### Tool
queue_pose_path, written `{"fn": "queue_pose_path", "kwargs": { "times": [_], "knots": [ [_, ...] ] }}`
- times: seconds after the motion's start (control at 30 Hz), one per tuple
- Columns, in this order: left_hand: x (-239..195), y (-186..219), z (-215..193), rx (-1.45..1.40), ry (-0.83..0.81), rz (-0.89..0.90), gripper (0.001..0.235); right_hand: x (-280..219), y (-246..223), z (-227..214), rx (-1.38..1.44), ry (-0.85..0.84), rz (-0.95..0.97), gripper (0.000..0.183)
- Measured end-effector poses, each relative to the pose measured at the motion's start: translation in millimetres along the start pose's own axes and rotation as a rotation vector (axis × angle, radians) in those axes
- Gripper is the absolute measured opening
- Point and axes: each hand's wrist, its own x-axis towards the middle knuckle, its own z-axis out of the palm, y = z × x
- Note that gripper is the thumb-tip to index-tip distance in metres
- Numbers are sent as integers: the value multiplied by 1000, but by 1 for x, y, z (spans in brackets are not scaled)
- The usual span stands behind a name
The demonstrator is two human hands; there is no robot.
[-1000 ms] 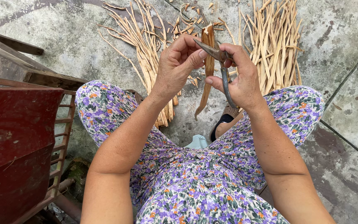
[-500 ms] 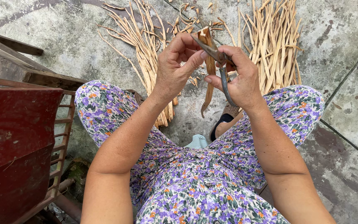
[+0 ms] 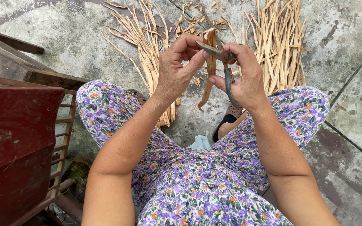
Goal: The person sits cross-legged on a small stool and uses shears to trim and shape thin bamboo strips. They repeatedly pick up strips, cut off excess material, and place the trimmed pieces into a pile on the floor.
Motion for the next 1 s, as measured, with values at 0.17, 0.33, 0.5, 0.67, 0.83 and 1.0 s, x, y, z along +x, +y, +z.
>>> {"fn": "queue_pose_path", "kwargs": {
  "times": [0.17,0.33,0.5,0.67,0.83,1.0],
  "knots": [
    [0,0,-1,11,-30,5,16,2,-4,0,-42,13,-21,72],
    [0,3,1,-89,-43,11,12,3,-9,1,-110,29,21,69],
    [-1,5,1,-68,-29,-9,12,4,-14,1,-136,67,-95,72],
    [-2,6,0,-60,-41,-8,11,3,-17,3,-121,49,-6,70],
    [-2,5,2,-201,-33,-65,11,-1,-15,7,-36,29,80,67],
    [-1,3,1,-212,-29,-80,12,-4,-10,11,30,40,75,68]
  ]
}}
